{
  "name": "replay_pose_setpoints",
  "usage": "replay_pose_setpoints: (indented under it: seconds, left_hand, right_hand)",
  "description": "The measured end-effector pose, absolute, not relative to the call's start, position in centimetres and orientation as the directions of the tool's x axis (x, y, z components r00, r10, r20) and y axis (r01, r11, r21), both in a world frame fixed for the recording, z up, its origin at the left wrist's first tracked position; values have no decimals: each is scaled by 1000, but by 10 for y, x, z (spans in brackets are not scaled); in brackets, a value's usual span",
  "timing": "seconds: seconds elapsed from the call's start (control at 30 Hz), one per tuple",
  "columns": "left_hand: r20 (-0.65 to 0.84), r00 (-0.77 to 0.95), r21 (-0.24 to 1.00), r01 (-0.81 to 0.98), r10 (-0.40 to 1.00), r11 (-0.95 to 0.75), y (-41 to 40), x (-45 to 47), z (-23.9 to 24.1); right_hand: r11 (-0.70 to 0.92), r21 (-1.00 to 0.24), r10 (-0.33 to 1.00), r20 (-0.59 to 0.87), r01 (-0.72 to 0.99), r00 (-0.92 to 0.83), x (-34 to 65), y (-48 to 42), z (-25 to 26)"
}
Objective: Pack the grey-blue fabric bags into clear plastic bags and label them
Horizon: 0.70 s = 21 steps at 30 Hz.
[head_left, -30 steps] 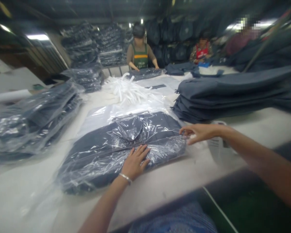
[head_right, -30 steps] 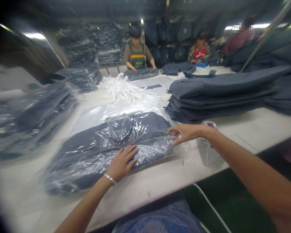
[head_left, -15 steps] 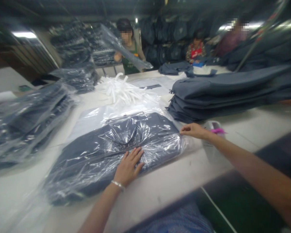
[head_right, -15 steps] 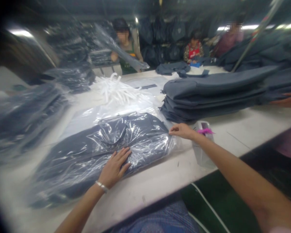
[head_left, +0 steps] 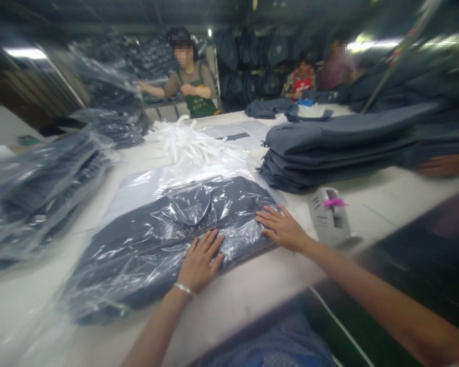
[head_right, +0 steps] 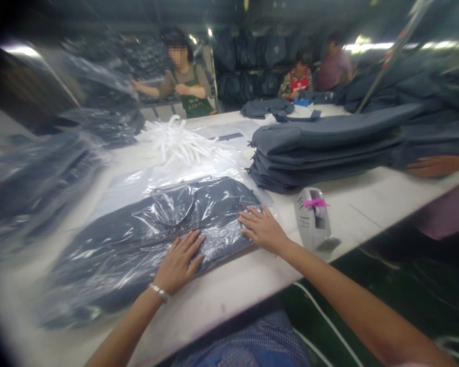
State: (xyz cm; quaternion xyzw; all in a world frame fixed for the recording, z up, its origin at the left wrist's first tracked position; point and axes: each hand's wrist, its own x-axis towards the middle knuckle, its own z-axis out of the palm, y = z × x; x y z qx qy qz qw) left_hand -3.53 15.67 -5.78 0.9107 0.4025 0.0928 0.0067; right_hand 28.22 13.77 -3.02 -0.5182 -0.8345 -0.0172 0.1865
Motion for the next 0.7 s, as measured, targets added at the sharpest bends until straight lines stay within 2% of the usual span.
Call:
replay_pose_setpoints:
  seconds: [0.13, 0.23, 0.3, 0.37, 0.43, 0.5, 0.53, 0.6, 0.7]
  left_hand:
    - [146, 652, 89, 741, 744, -666, 157, -35, -58]
    - [147, 639, 83, 753, 755, -653, 158, -34, -61]
    - [155, 640, 78, 751, 752, -655, 159, -34, -63]
    - [166, 645, 77, 745, 746, -662, 160, -35, -65]
    - [180, 650, 79, 739, 738, -669, 162, -36, -68]
    - [191, 652, 81, 735, 734, -674, 164, -38, -69]
    - [193, 652, 81, 734, 733, -675, 164, -38, -70]
    - [193, 653, 75, 734, 732, -675, 166, -38, -70]
    - [196, 654, 69, 734, 730, -676, 166, -37, -69]
  right_hand:
    - [257, -228, 880, 457, 939, -130, 310, 130, -24]
    - [47, -209, 808, 584, 977, 86, 360, 96, -12]
    - [-145, -230, 749, 610, 962, 259, 394, 65, -10]
    - [-306, -347, 730, 513, 887, 452, 420, 38, -15]
    - [-416, -547, 735, 267, 726, 623, 432, 20, -22]
    - [-443, -755, 723, 17, 483, 690, 431, 14, -27]
    - [-419, -832, 717, -58, 363, 694, 429, 14, -28]
    - [-339, -918, 714, -110, 204, 691, 422, 19, -27]
    - [-313, -940, 688, -124, 138, 715, 414, 27, -20]
